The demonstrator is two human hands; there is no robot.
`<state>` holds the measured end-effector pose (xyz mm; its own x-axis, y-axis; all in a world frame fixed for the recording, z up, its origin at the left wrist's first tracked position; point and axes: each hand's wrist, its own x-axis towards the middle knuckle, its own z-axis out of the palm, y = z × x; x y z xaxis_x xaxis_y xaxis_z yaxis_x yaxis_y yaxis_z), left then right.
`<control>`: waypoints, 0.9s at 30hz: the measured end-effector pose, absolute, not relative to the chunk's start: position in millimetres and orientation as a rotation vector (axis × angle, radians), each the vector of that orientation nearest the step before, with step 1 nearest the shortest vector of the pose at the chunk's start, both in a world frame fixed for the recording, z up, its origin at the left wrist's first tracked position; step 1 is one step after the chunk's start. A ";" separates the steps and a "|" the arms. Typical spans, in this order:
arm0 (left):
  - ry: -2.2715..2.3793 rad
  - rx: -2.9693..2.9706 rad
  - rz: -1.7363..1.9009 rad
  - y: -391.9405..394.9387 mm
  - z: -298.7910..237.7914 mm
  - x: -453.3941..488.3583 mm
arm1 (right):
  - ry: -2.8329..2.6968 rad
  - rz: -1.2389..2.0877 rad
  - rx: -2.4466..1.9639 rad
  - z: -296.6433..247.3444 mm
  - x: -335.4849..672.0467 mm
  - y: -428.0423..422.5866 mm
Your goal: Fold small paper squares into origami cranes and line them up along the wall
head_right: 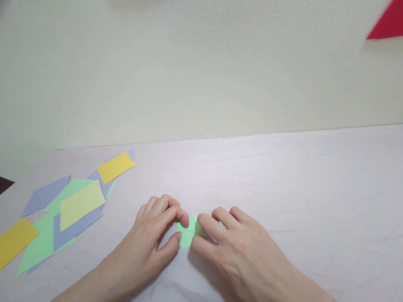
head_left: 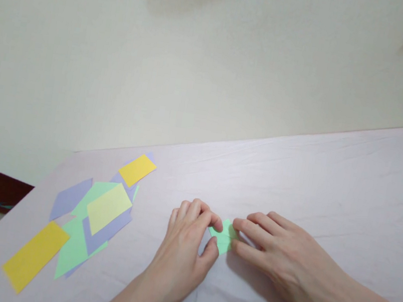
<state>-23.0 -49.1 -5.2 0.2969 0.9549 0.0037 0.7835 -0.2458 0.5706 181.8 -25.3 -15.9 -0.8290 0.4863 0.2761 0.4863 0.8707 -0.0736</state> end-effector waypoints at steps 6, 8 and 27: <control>1.490 2.137 0.545 -50.4 -8.1 -25.4 | -2.691 0.053 -0.711 -17.7 195.4 -24.1; 1.437 2.176 0.594 -50.7 -9.9 -27.0 | -2.646 0.141 -0.713 -17.5 196.2 -23.5; 1.067 1.684 0.978 -52.4 -8.8 -15.3 | -2.217 0.780 -0.906 -10.7 177.6 -30.4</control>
